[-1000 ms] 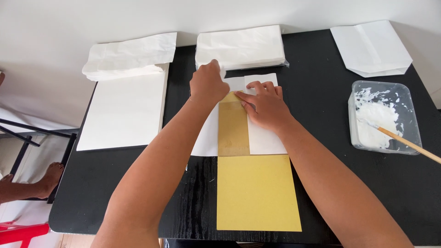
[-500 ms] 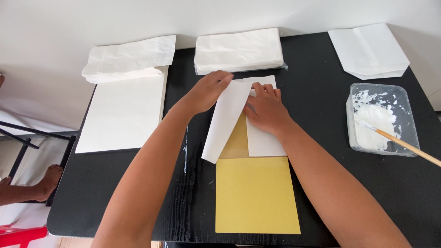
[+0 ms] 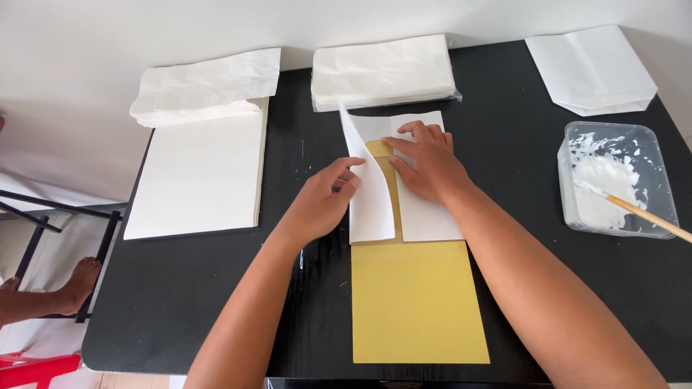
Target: Folding a sheet of paper around a cardboard template to create a paper bag
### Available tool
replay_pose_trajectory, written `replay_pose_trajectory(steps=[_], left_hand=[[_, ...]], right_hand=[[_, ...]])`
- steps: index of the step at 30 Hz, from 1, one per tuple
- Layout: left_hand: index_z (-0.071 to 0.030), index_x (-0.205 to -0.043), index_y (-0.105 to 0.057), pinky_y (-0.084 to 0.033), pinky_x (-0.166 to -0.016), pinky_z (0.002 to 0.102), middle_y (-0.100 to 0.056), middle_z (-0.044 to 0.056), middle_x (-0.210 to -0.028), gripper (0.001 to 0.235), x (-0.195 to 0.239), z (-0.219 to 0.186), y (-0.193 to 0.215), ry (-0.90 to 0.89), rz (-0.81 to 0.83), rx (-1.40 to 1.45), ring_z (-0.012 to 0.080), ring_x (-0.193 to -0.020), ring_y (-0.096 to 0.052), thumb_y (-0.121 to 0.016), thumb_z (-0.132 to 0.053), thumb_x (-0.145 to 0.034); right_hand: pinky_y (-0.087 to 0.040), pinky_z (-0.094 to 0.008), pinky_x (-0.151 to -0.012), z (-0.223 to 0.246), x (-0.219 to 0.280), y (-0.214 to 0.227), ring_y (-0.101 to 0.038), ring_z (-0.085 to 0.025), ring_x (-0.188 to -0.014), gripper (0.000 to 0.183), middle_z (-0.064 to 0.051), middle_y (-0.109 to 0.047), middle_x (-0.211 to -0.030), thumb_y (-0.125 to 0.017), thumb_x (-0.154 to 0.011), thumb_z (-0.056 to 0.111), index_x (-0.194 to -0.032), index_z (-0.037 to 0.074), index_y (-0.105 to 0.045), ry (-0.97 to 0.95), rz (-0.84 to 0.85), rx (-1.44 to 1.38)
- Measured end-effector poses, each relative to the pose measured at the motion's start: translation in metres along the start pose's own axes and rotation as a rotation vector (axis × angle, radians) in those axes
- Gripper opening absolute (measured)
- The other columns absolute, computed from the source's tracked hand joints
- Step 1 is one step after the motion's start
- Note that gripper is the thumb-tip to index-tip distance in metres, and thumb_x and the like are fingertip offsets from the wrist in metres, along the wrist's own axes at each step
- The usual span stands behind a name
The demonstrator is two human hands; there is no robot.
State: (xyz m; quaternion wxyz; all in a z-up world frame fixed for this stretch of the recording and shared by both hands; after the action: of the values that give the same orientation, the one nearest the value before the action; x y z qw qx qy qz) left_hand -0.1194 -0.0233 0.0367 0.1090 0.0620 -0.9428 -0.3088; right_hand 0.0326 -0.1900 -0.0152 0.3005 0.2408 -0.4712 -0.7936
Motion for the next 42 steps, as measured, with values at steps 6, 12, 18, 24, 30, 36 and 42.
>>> replay_pose_trajectory(steps=[6,12,18,24,30,36,42], left_hand=[[-0.01,-0.152,-0.048,-0.043,-0.111,0.062,-0.056,0.022,-0.134,0.051,0.009,0.004,-0.012,-0.254,-0.049,-0.027,0.048,-0.134,-0.052,-0.055,-0.022,-0.103],[0.003,-0.156,-0.032,-0.037,-0.116,0.066,-0.036,0.036,-0.152,0.069,0.001,-0.007,-0.022,-0.317,-0.134,-0.129,0.0572,-0.142,-0.037,-0.046,-0.041,-0.106],[-0.007,-0.163,-0.011,-0.038,-0.116,0.064,-0.018,0.03,-0.166,0.085,-0.034,0.005,-0.027,-0.258,-0.163,-0.15,0.0543,-0.15,-0.028,-0.027,-0.065,-0.102],[-0.014,-0.165,-0.017,-0.032,-0.12,0.063,-0.022,0.023,-0.169,0.079,-0.055,-0.002,-0.035,-0.259,-0.244,-0.314,0.0473,-0.155,-0.025,-0.029,-0.064,-0.105],[-0.023,-0.166,-0.016,-0.024,-0.125,0.056,-0.018,0.015,-0.172,0.082,-0.07,0.005,-0.053,-0.175,-0.202,-0.363,0.0378,-0.159,-0.018,-0.017,-0.073,-0.101],[-0.023,-0.167,-0.017,-0.014,-0.128,0.053,-0.017,0.012,-0.173,0.083,-0.072,-0.004,-0.072,-0.118,-0.167,-0.48,0.0328,-0.16,-0.013,-0.008,-0.072,-0.1],[-0.016,-0.166,-0.018,-0.01,-0.129,0.051,-0.019,0.013,-0.172,0.086,-0.08,-0.004,-0.083,-0.078,-0.226,-0.348,0.0307,-0.16,-0.01,0.003,-0.067,-0.1]], right_hand=[[-0.029,-0.045,-0.113,0.003,0.0,0.002,-0.044,-0.028,-0.136,0.039,-0.008,-0.052,-0.137,-0.047,-0.106,0.034,-0.137,0.023,-0.067,-0.022,0.024,0.012],[-0.028,-0.046,-0.113,0.001,-0.001,0.0,-0.042,-0.029,-0.137,0.039,-0.007,-0.052,-0.136,-0.047,-0.106,0.035,-0.139,0.024,-0.065,-0.027,0.014,0.005],[-0.027,-0.049,-0.112,0.008,0.002,0.006,-0.041,-0.033,-0.138,0.044,-0.011,-0.051,-0.14,-0.035,-0.109,0.039,-0.139,0.026,-0.065,0.029,0.057,0.077],[-0.027,-0.045,-0.11,-0.006,-0.003,-0.008,-0.041,-0.027,-0.138,0.051,-0.004,-0.049,-0.143,-0.029,-0.108,0.056,-0.127,0.034,-0.071,0.045,0.042,0.199],[-0.028,-0.044,-0.107,-0.019,-0.007,-0.02,-0.043,-0.027,-0.135,0.039,-0.005,-0.053,-0.138,-0.041,-0.106,0.043,-0.108,0.026,-0.076,0.054,0.015,0.206],[-0.03,-0.04,-0.107,-0.031,-0.01,-0.03,-0.041,-0.027,-0.13,0.038,-0.003,-0.048,-0.135,-0.042,-0.107,0.036,-0.1,0.012,-0.072,0.047,-0.07,0.05],[-0.038,-0.05,-0.106,-0.047,-0.014,-0.031,-0.048,-0.041,-0.126,0.041,-0.014,-0.052,-0.127,-0.044,-0.106,0.005,-0.143,0.011,-0.058,0.152,-0.3,-0.305]])
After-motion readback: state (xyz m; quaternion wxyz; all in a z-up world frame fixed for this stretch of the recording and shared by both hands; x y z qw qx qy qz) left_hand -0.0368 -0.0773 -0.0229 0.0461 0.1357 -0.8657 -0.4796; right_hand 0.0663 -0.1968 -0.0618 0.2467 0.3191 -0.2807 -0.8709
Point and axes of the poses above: each hand's wrist, its own x-axis away from the middle knuckle, its own y-axis out of the back of the hand, z = x × y, the point moved 1 cm from there along -x, towards the middle knuckle
